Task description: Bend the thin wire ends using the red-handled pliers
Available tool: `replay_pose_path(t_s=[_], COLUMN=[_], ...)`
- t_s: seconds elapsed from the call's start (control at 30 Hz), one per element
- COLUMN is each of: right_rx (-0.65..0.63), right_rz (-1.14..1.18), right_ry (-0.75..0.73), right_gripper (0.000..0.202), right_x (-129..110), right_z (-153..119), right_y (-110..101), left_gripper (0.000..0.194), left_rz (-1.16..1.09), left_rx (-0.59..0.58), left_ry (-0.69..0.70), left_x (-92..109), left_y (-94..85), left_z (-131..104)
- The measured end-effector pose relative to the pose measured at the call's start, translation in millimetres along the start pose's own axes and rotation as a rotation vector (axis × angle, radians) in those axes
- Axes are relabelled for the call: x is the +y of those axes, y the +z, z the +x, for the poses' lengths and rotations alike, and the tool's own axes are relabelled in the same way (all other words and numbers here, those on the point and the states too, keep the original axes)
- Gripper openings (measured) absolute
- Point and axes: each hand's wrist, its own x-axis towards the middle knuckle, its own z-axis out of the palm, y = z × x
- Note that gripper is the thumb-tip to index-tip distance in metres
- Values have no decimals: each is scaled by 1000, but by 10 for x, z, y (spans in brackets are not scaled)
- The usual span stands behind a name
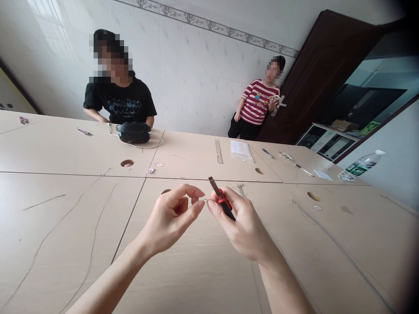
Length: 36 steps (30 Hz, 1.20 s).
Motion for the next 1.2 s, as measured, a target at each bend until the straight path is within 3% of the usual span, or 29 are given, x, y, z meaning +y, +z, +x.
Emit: replay_pose_path(t_s=[0.3, 0.57, 0.77, 1.2], right_rx=[22, 24, 30, 11], right_rz=[-95, -56, -21, -86], right_ry=[-86, -65, -66, -97], right_gripper=[10, 15, 18, 16], right_x=[2, -20, -33, -51], right_z=[-21, -16, -16, -29], right_y=[-2, 10, 7, -14], left_gripper=[23, 27, 27, 12], left_rz=[-97, -169, -227, -209], left_rx=[-10, 34, -16, -12], left_ry=[-31, -54, -87, -24], left_x=[-52, -16, -25, 38], left_y=[7, 30, 18, -33], left_z=[-15, -14, -20, 0])
